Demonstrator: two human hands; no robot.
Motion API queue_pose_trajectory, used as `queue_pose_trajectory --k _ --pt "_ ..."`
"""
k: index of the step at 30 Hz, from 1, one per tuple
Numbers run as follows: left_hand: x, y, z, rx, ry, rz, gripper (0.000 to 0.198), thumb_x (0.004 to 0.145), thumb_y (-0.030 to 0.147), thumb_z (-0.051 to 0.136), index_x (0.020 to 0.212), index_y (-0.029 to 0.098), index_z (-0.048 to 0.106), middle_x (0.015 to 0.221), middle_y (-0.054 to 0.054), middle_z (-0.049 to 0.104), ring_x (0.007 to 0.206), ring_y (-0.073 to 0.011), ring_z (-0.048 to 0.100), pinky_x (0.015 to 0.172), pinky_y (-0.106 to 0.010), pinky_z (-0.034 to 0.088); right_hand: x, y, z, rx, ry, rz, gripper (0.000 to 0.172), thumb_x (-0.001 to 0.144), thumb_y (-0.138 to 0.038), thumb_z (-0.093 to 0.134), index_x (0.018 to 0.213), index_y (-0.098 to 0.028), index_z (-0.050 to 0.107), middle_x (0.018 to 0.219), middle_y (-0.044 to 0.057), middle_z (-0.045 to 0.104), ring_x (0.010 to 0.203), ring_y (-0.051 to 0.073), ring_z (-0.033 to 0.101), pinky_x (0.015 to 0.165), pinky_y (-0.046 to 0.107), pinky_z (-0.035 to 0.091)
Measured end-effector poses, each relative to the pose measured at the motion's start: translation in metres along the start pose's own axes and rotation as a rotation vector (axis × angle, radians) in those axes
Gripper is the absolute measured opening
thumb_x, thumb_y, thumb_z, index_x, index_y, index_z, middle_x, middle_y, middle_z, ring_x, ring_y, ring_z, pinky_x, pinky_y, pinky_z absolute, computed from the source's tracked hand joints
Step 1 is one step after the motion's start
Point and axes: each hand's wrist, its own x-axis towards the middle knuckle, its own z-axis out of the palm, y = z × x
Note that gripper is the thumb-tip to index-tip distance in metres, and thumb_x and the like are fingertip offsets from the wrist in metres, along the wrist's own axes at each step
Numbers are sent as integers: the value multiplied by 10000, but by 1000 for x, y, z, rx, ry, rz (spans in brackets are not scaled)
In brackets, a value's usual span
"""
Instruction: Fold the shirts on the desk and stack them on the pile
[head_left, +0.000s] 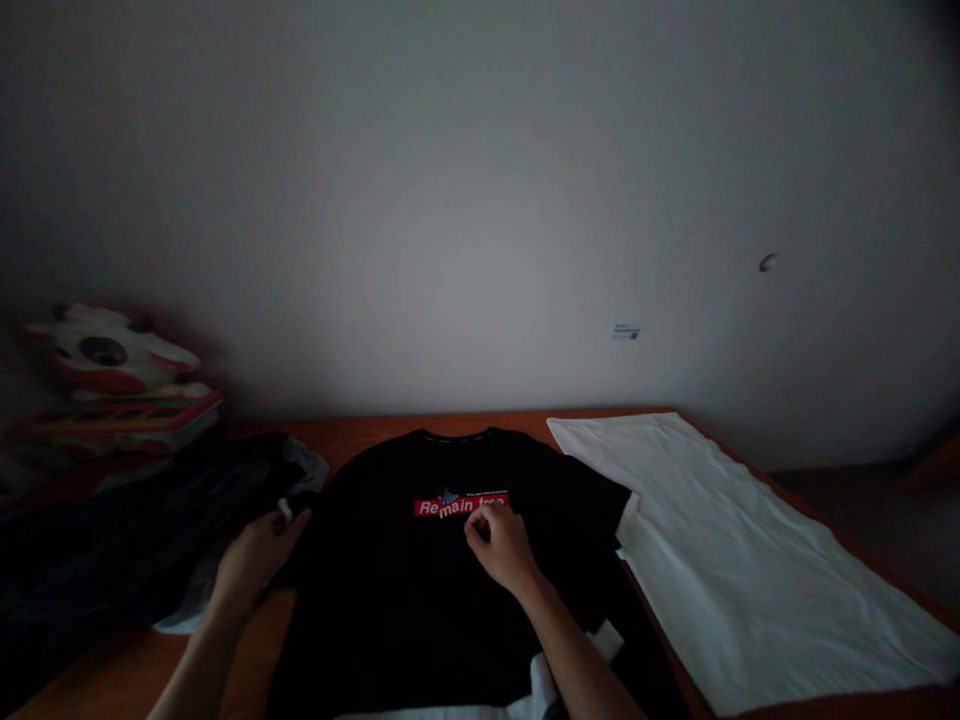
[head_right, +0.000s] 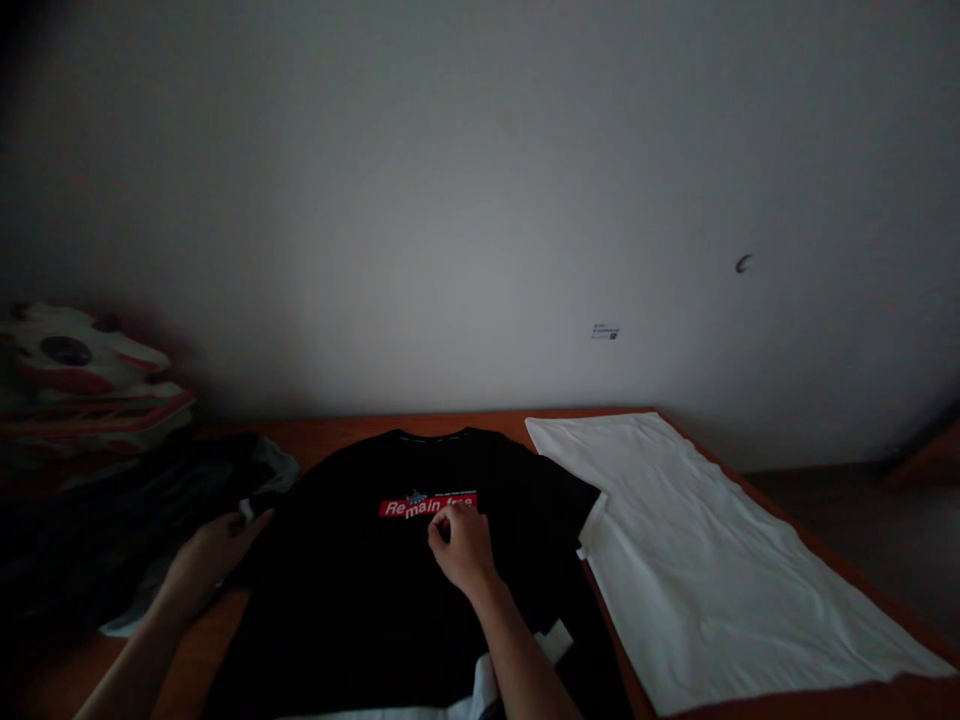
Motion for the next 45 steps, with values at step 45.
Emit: queue_pose_trajectory --k 45 --pt "-82 -5 13 125 -72 825 409 790 90 450 1061 280 690 1036 -28 719 919 -186 727 806 -300 577 54 -53 34 -139 -162 199 140 901 -285 648 983 -171 652 907 89 749 877 229 724 746 298 495"
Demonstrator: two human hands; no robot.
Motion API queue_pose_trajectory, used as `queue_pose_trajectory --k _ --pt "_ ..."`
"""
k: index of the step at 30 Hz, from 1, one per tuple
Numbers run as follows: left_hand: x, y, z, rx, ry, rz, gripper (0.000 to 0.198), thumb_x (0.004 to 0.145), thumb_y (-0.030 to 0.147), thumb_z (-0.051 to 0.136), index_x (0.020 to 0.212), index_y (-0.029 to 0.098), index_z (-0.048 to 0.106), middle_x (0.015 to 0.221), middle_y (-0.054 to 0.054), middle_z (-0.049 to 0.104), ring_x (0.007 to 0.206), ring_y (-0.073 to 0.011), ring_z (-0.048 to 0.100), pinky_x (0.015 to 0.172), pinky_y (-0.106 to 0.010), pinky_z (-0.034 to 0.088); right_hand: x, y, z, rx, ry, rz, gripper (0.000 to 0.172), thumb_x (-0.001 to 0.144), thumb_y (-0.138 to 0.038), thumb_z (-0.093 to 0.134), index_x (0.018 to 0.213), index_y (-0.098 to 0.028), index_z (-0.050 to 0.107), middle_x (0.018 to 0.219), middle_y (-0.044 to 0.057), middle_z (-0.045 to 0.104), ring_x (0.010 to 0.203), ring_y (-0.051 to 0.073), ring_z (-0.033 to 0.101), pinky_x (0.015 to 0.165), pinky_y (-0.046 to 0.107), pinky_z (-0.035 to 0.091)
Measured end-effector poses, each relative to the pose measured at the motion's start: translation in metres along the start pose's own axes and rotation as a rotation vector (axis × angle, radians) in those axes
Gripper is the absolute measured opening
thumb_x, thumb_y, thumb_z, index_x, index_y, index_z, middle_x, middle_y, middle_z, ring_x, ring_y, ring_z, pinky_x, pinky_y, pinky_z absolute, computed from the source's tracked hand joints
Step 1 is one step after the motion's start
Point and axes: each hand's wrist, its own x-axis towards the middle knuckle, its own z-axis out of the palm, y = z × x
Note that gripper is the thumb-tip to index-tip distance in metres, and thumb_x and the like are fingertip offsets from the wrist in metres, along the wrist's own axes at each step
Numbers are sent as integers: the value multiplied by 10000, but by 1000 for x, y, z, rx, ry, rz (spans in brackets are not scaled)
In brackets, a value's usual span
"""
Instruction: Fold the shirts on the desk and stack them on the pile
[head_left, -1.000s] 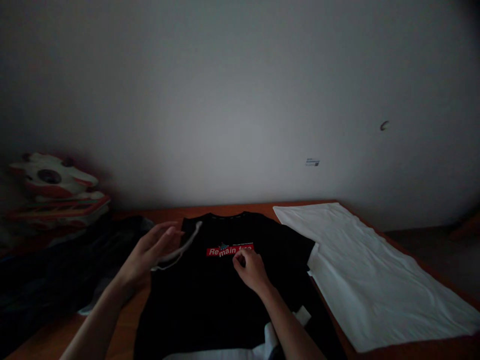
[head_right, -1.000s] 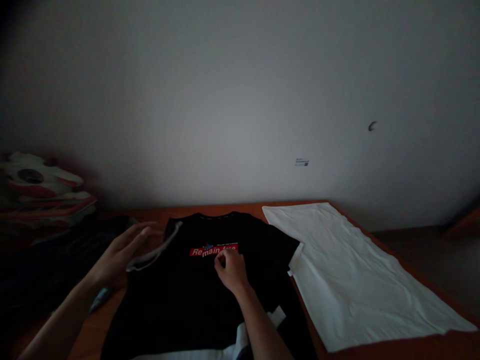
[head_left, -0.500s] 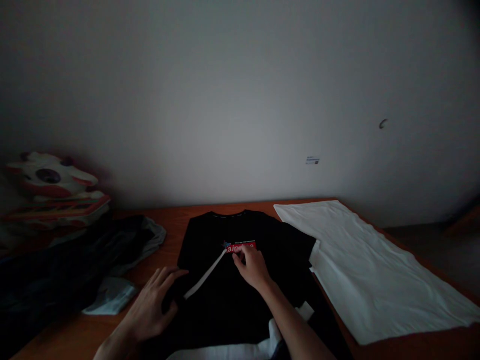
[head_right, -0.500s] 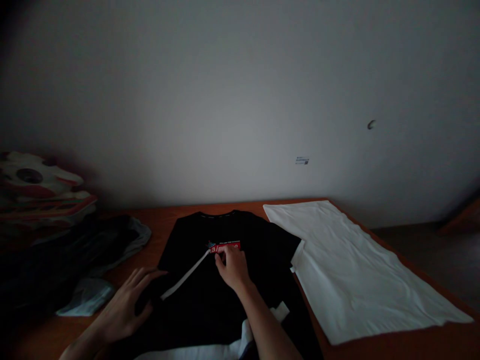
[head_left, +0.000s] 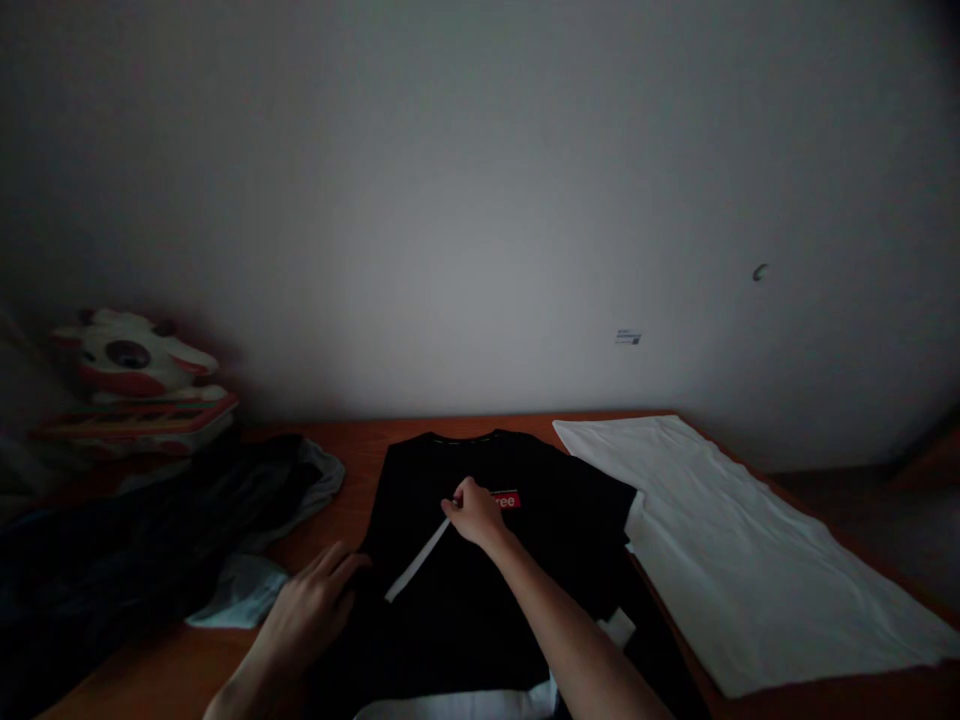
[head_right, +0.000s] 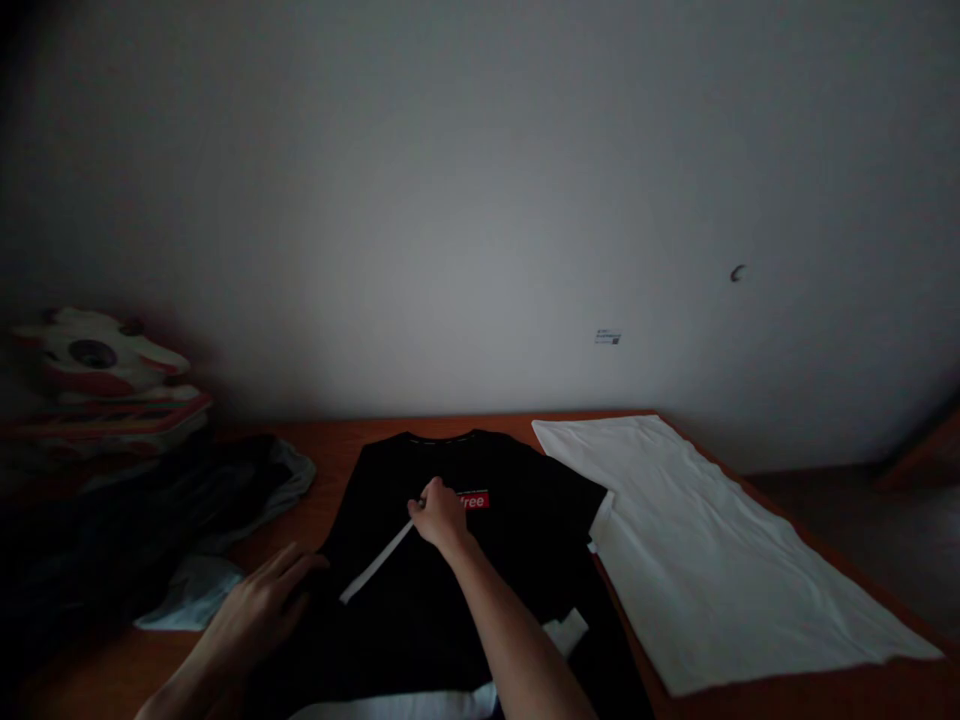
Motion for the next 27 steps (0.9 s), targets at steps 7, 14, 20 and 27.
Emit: queue_pose_trajectory --k 7,14,20,27 --pt "1 6 -13 -75 32 110 268 951 329 461 1090 266 681 1026 -53 728 953 -213 687 878 -354 552 -33 9 3 45 170 -175 342 853 -163 652 1182 -164 561 1180 134 645 1102 254 626 965 390 492" --pt "81 14 22 92 88 55 445 1008 331 334 1322 148 591 1396 -158 624 1330 -255 556 1108 -451 449 -72 13 16 70 120 -500 335 908 -250 628 1237 -190 596 1351 124 597 1272 282 538 1082 467 437" --pt "138 23 66 200 -34 -37 454 968 297 369 1311 159 633 1500 -204 531 1460 -381 389 1134 -633 349 -74 14 10 57 -26 -487 443 996 -444 519 1392 -245 545 1553 111 463 1467 279 364 1220 532 239" --pt "139 6 73 438 -169 -76 535 930 143 352 1384 274 603 1594 -186 402 1496 -452 267 1091 -747 282 -80 10 -2 83 -127 -476 606 995 -606 435 1474 -238 485 1636 161 300 1530 315 215 1236 555 154"
